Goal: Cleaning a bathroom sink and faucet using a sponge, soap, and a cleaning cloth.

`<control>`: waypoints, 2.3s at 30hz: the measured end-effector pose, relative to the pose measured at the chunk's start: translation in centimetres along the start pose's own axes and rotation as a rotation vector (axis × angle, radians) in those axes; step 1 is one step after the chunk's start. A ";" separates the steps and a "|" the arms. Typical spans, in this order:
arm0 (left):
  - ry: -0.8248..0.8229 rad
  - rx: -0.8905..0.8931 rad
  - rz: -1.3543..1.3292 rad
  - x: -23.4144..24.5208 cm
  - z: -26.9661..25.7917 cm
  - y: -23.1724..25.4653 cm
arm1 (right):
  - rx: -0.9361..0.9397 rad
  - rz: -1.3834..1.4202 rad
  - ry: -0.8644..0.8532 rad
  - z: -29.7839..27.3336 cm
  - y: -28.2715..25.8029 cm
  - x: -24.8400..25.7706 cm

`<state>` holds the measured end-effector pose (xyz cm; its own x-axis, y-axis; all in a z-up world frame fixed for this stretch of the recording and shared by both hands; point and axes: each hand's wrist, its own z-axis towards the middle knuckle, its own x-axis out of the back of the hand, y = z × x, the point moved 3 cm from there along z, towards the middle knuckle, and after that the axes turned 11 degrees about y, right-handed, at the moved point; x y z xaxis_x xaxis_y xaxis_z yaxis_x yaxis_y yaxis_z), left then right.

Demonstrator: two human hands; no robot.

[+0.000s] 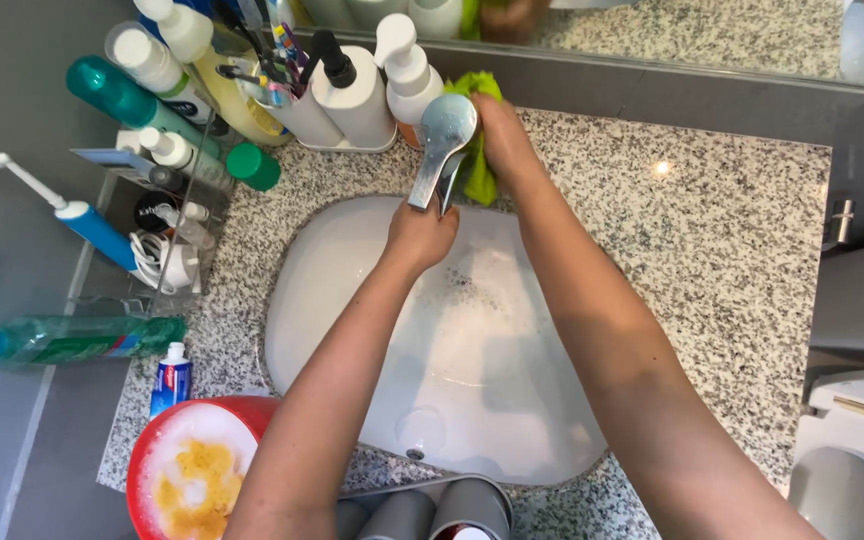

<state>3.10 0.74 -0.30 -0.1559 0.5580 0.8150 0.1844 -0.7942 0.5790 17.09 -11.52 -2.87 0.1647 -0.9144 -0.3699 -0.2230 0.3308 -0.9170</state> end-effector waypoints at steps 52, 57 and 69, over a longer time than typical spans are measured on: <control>0.242 -0.498 -0.372 5.0 1.6 -1.7 | 0.291 -0.789 -0.147 -8.4 10.3 -2.5; 0.078 -0.095 -0.276 -0.5 0.0 -8.7 | 0.038 -0.578 0.017 -10.2 8.4 -2.0; -0.147 0.089 -0.236 -7.6 0.9 -7.0 | 0.156 0.031 0.217 -13.1 14.4 2.2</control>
<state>3.90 2.30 -10.56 -0.0639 0.7590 0.6479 0.2452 -0.6174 0.7474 1.67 -11.79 -14.95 -0.0539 -0.9265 -0.3724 -0.0715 0.3756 -0.9240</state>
